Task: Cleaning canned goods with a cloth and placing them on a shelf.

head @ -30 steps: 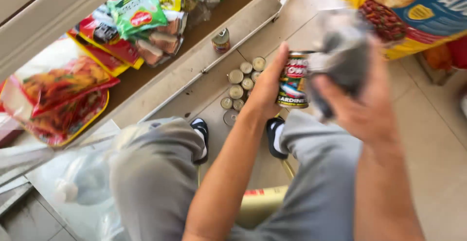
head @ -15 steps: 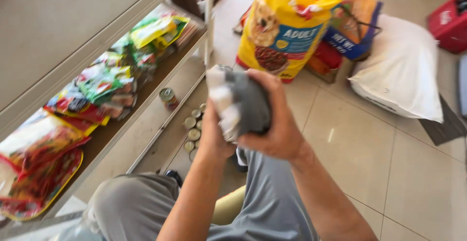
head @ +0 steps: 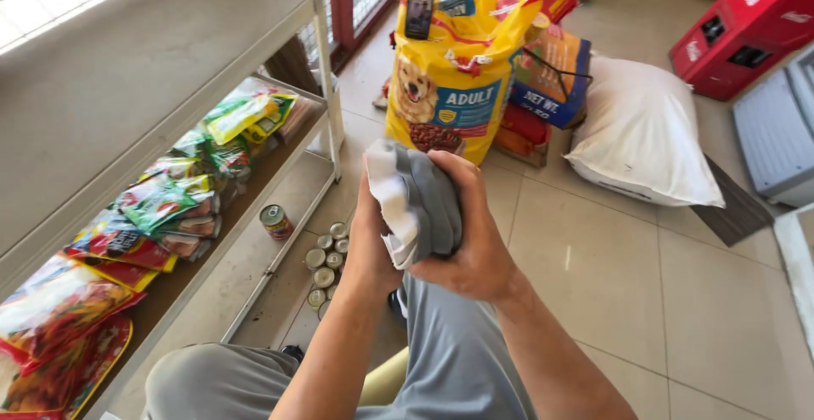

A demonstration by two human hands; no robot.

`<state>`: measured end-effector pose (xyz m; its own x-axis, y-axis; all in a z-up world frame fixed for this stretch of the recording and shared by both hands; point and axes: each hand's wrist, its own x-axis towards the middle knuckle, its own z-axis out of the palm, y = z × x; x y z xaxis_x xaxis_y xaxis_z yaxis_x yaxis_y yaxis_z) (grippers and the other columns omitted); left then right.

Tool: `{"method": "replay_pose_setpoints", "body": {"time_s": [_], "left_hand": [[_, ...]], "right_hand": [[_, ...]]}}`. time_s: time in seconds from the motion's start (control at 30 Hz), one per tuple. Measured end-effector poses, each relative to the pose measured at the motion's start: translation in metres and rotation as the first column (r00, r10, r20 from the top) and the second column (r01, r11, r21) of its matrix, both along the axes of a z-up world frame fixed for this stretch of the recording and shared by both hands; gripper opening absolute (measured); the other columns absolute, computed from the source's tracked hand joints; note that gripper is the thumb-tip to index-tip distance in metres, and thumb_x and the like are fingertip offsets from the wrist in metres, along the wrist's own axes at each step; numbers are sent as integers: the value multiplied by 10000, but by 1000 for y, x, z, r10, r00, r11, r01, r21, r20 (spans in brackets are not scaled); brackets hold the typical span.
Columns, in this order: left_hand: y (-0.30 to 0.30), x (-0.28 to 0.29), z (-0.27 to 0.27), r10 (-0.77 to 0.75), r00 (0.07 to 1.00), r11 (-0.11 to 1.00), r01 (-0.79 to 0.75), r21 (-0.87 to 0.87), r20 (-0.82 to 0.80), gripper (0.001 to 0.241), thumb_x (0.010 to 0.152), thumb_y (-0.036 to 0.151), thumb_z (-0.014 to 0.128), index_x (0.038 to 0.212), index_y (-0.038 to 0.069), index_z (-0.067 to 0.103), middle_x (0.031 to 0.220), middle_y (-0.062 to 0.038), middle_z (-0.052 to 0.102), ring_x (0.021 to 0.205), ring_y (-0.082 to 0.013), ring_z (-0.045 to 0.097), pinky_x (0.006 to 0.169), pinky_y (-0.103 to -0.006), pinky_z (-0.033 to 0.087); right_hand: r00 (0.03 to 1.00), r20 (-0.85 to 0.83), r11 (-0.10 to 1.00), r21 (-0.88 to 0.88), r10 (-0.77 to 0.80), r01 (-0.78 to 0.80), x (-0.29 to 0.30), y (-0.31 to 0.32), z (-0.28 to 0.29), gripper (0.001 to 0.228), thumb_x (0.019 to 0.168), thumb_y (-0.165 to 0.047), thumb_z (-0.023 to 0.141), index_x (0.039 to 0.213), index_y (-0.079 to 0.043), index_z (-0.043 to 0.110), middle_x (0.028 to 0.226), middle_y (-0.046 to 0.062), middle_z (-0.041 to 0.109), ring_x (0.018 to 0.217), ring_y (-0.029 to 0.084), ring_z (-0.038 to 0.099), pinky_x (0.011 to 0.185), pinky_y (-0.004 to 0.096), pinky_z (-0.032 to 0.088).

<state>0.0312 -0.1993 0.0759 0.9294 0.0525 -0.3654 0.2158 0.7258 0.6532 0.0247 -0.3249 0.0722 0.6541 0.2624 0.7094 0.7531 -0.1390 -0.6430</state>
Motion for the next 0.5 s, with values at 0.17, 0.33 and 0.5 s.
{"method": "replay_pose_setpoints", "body": {"time_s": [0.17,0.33,0.5], "left_hand": [[-19,-56,88,-179,980,925,199,324,-90,1038,783,748,464,1469,-26,550,1467,-268,585,1390,-339,553,1159,-526,392],[-13,-62,67,-175,977,974,155,163,120,945,868,691,486,1564,56,414,1642,-168,386,1522,-310,348,1237,-534,230],[-21,-54,34,-299,920,925,214,313,253,819,973,594,340,1520,-9,424,1549,-186,428,1380,-253,373,1129,-384,272]], "right_hand": [[972,-5,965,116,-236,235,-10,-10,-5,627,805,-274,887,1328,-45,626,1226,105,671,1152,202,640,1084,393,447],[997,60,998,36,-53,51,-40,-16,-1,1083,701,-433,925,1495,40,361,1458,193,471,1372,286,455,1229,457,282],[983,43,980,97,-180,175,-30,-34,-2,847,755,-394,873,1367,62,505,1285,168,566,1196,219,561,1114,369,395]]}}
